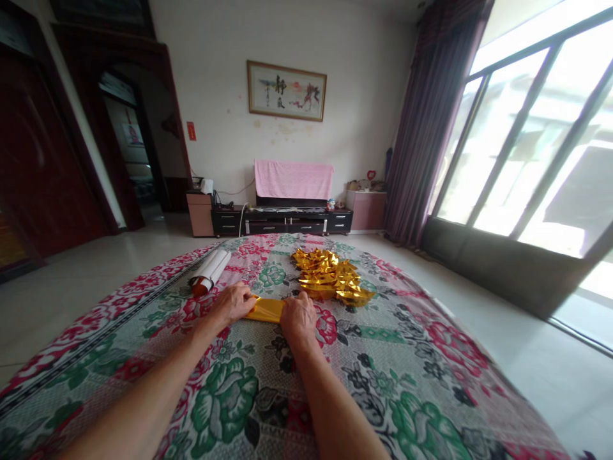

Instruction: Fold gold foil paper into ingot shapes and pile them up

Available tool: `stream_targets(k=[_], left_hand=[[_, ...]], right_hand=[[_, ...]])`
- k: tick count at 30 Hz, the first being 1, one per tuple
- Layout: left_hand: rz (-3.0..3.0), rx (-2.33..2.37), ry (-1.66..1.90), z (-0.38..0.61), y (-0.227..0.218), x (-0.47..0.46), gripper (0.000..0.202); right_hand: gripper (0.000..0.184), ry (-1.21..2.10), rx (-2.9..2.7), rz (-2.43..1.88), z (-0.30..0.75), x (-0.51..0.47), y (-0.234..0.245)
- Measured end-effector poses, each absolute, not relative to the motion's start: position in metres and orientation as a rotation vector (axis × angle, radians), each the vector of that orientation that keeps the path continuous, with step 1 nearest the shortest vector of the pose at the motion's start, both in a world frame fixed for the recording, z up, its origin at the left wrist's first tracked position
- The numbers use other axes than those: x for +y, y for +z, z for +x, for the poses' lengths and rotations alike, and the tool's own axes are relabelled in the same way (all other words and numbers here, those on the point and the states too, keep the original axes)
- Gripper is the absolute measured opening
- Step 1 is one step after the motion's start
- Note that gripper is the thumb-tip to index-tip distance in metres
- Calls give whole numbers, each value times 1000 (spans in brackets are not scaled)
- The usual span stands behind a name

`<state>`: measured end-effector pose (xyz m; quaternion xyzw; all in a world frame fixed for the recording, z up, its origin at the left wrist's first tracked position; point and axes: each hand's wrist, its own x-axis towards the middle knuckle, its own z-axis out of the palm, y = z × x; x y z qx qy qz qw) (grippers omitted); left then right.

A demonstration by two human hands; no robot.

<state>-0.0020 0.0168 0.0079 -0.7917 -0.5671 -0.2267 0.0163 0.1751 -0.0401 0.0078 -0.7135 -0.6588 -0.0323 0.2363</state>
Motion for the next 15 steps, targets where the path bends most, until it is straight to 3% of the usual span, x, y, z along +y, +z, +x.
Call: stream_targets(k=[15], left_hand=[[-2480,-1843,-705,-2,13,13,19]], right_hand=[[32,-72,-1792,-1948,176,-40,9]])
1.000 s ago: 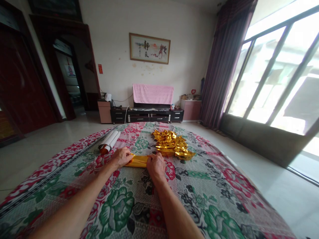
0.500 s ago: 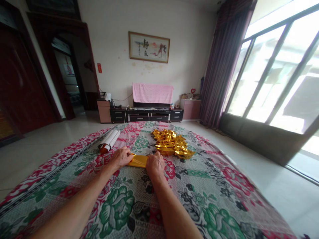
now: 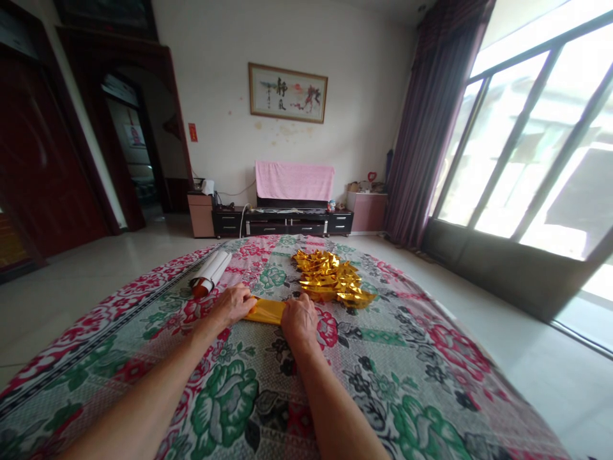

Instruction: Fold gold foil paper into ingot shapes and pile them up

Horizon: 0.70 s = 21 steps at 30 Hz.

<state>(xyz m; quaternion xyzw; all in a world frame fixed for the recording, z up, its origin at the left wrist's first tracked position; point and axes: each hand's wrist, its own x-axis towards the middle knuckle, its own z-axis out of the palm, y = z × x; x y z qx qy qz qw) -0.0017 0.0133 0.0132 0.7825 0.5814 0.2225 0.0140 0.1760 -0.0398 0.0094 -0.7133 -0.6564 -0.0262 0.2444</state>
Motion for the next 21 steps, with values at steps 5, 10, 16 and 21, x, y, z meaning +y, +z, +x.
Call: stream_targets(k=[5,10,16,21], left_hand=[[2445,1804,658,-3,14,16,23],[2469,1754,662,-4,15,18,26],[2449,1750,680,-4,16,18,24],[2506,1748,671,-4,14,19,24]], right_hand=[[31,-35,-1782,-1957,177,-39,9],[29,-4,-1781,-1948,179,-38,10],[28,-5,-1776,-1946,180,-37,11],[29,-38,-1785,-1950,180,-38,9]])
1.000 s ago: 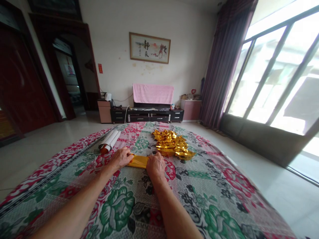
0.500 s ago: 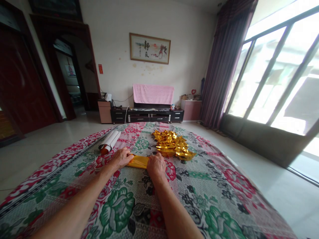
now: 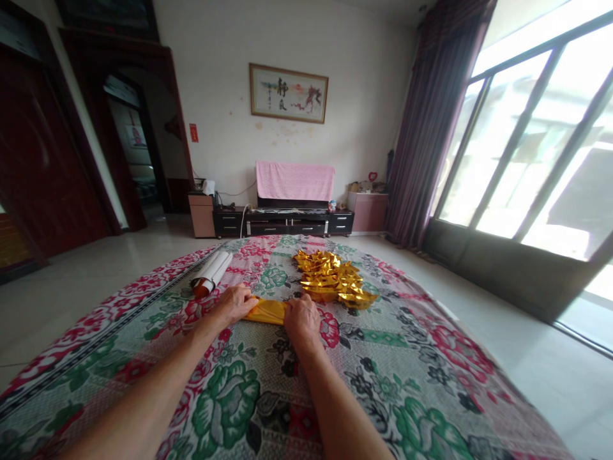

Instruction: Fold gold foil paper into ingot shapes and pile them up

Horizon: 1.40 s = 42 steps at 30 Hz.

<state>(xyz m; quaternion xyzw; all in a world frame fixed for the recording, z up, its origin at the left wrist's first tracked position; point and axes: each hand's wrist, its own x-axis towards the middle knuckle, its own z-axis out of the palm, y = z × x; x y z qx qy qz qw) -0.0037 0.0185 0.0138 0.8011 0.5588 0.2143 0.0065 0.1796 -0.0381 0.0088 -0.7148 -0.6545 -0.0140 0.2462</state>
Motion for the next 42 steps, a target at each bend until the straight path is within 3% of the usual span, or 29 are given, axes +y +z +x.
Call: stream_targets(k=[11,14,16,21,34,42], left_hand=[[2479,1803,740,-1,5,18,11],[2437,1762,758,-1,5,18,21],[2423,1746,763,-1,6,18,26],[2481,1742,739,-2,3,17,10],[2531,1667,780,-3,7,5,13],[2531,1708,830,1,3,-13,27]], right_hand=[[26,-79,-1767,-1952,177,-36,3],[32,-91,-1737,-1902,177,-36,2],[27,-79,-1755,-1893,178,-37,3],[24,-56,-1833,-1920,179,-36,3],[17,-29,-1840,-1785,183,-45,3],[23,-99,-1908,-1742,184,-50,-3]])
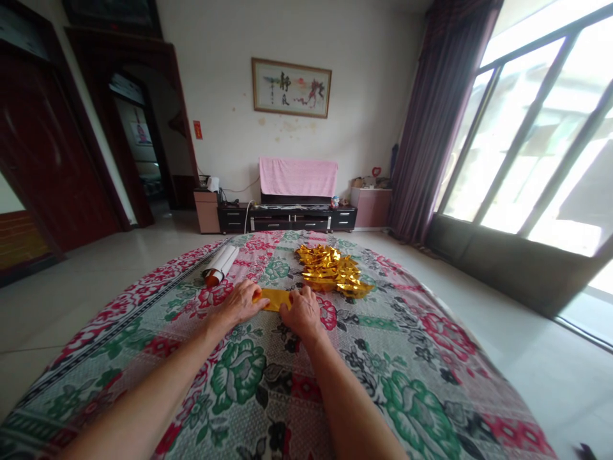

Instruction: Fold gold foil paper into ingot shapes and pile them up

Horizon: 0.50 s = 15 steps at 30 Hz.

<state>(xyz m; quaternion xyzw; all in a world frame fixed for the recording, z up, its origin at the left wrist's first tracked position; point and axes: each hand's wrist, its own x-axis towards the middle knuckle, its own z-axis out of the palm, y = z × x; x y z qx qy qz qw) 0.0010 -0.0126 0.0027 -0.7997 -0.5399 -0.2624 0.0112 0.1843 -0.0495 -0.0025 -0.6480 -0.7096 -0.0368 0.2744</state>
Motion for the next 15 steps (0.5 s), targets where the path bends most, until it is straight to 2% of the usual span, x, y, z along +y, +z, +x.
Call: stream_targets(k=[15], left_hand=[[-2384,-1680,-804,7,-2,-26,50]], right_hand=[[36,-137,-1866,-1795,175,-60,-3]])
